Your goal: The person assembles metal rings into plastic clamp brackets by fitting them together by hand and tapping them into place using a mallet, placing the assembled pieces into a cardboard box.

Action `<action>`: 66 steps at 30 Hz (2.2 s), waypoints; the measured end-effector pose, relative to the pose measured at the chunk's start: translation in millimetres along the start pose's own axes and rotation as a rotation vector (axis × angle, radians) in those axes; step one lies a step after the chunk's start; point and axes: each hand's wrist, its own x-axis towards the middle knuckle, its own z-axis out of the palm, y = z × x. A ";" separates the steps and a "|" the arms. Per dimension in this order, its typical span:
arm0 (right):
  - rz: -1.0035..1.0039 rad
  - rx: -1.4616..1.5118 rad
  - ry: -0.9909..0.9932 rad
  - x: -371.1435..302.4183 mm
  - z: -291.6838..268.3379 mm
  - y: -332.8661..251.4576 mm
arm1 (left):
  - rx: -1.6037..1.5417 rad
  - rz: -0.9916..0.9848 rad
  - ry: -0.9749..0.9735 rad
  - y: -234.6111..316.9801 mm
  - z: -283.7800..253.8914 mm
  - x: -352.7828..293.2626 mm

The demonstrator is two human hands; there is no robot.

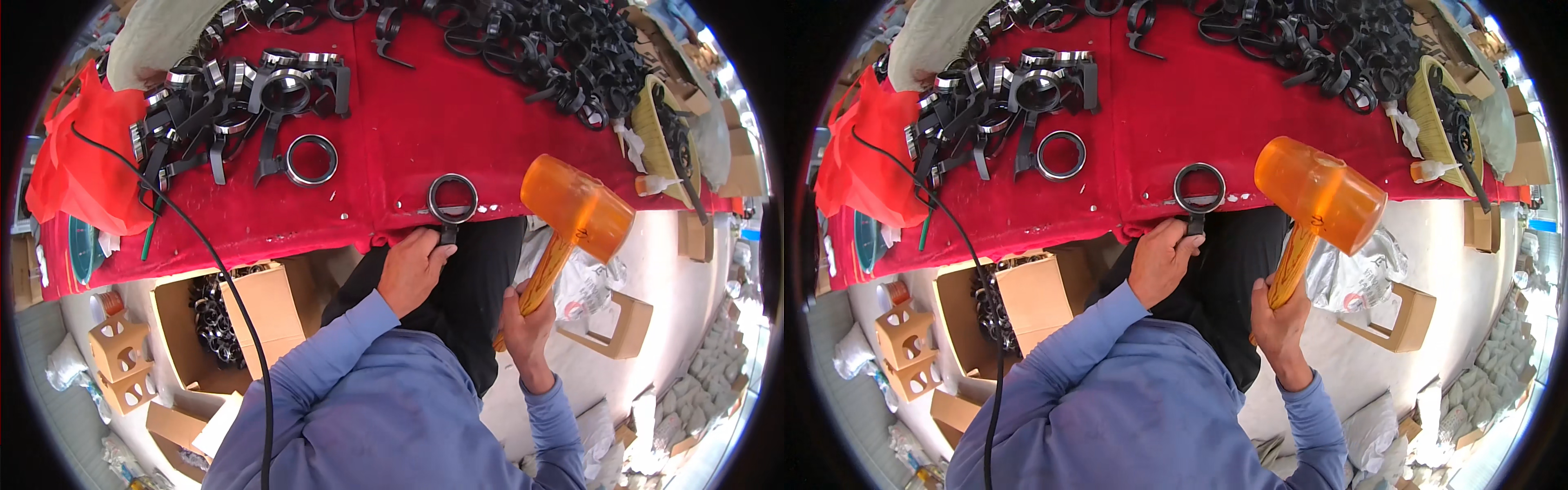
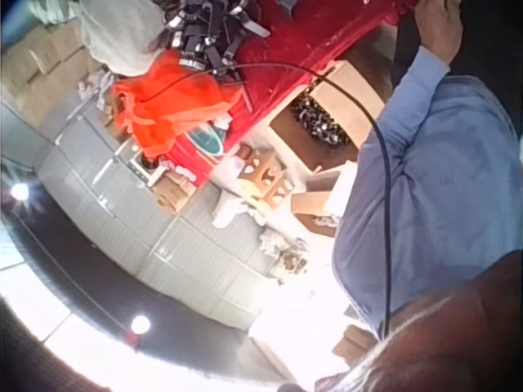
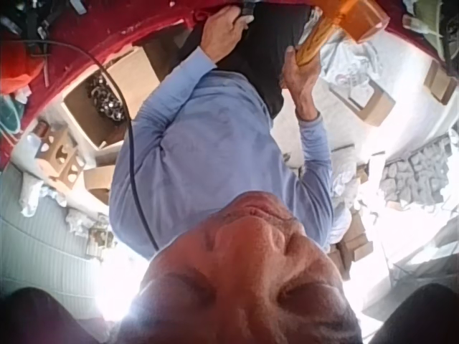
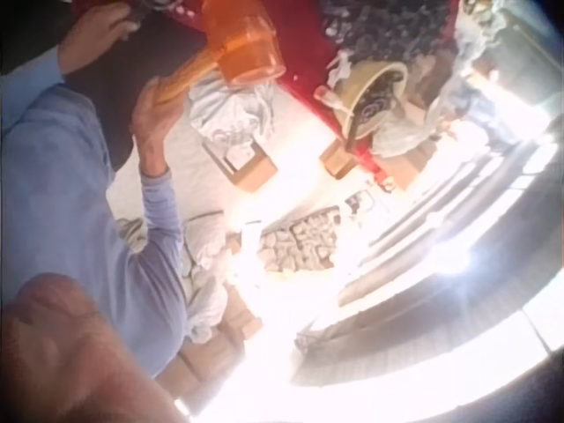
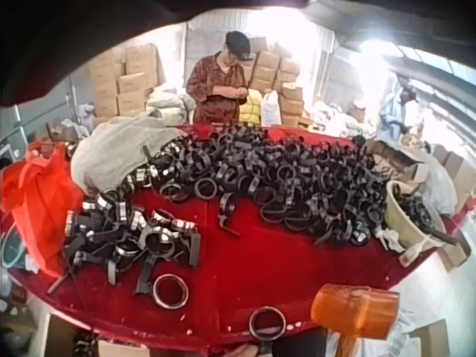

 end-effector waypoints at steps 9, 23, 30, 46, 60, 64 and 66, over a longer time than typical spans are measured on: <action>-0.229 -0.500 -0.229 69.1 -33.7 -117.1 | 0.059 0.026 0.013 -10.4 -7.2 -3.0; -0.129 -0.070 -0.297 112.1 0.6 -144.7 | -0.043 0.144 -0.020 -19.9 -10.1 -9.6; -0.167 0.234 -0.239 161.4 55.1 -74.2 | -0.148 0.237 -0.048 2.6 -27.6 -24.0; -0.123 0.103 -0.381 165.2 61.6 -71.2 | 0.631 -0.434 0.242 -162.4 -219.0 -281.7; -0.110 0.123 -0.399 165.9 60.8 -67.4 | 0.798 0.217 0.404 5.3 -213.8 -107.2; -0.118 0.103 -0.394 167.3 60.7 -66.2 | 0.698 0.127 0.519 14.9 -220.5 -19.9; -0.125 0.083 -0.403 167.3 63.6 -72.8 | 0.758 0.179 0.448 6.9 -229.4 2.8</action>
